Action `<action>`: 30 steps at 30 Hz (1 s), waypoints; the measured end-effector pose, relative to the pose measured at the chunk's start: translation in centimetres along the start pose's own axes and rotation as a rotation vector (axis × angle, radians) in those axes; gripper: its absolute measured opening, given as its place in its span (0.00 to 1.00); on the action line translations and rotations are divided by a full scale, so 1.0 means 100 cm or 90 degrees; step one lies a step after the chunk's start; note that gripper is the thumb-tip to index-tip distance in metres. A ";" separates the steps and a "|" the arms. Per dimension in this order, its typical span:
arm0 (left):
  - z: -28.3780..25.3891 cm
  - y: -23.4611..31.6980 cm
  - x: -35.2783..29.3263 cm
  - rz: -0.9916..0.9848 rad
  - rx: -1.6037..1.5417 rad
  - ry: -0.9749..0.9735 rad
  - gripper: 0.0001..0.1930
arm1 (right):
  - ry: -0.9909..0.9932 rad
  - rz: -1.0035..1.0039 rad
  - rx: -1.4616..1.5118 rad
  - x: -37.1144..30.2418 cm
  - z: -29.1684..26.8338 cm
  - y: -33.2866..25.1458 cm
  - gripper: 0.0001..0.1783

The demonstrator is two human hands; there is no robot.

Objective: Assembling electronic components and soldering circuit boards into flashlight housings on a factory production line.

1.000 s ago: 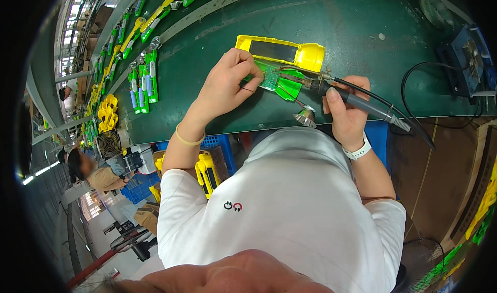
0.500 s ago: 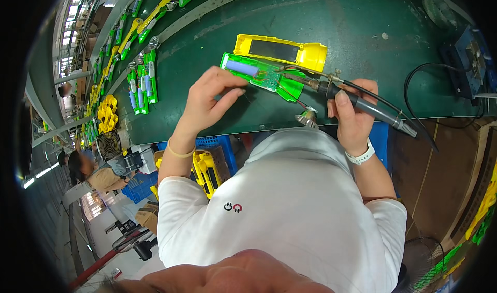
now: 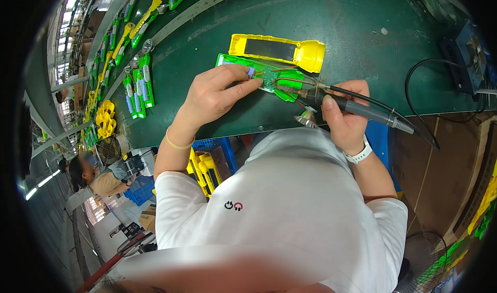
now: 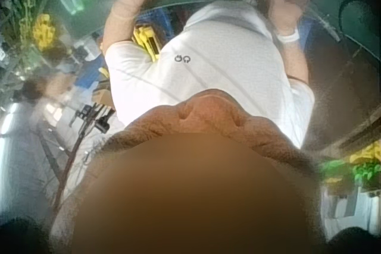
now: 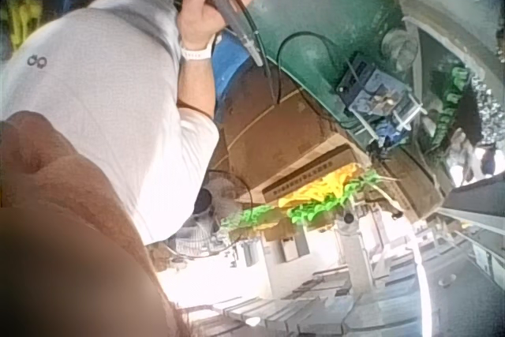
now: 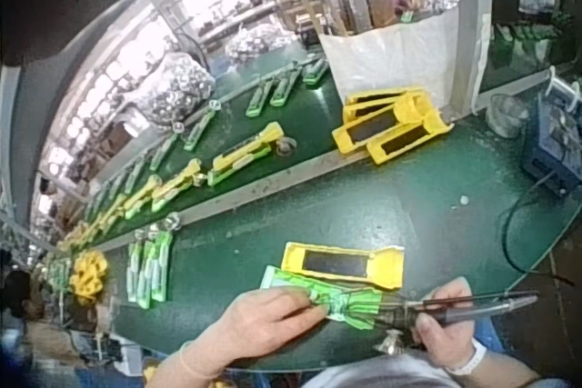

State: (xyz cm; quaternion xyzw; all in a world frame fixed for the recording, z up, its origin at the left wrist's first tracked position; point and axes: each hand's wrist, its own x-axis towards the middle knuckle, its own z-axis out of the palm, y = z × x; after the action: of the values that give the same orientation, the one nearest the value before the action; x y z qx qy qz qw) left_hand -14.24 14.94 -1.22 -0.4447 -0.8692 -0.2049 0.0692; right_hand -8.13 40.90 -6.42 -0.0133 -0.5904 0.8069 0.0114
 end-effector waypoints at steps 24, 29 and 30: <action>0.000 0.015 0.041 -0.180 -0.028 0.030 0.11 | 0.130 -0.094 0.107 0.010 -0.031 -0.017 0.11; 0.031 0.012 0.045 -0.195 -0.149 0.085 0.08 | 0.159 -0.105 0.122 0.019 -0.031 -0.025 0.10; 0.029 0.008 0.044 -0.214 -0.226 0.097 0.06 | 0.176 -0.104 0.125 0.022 -0.034 -0.027 0.10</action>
State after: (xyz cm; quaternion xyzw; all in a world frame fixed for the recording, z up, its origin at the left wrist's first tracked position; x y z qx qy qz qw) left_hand -15.99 19.87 -2.27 -0.2827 -0.8735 -0.3959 0.0203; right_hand -10.17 44.97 -4.91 -0.0749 -0.5010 0.8473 0.1595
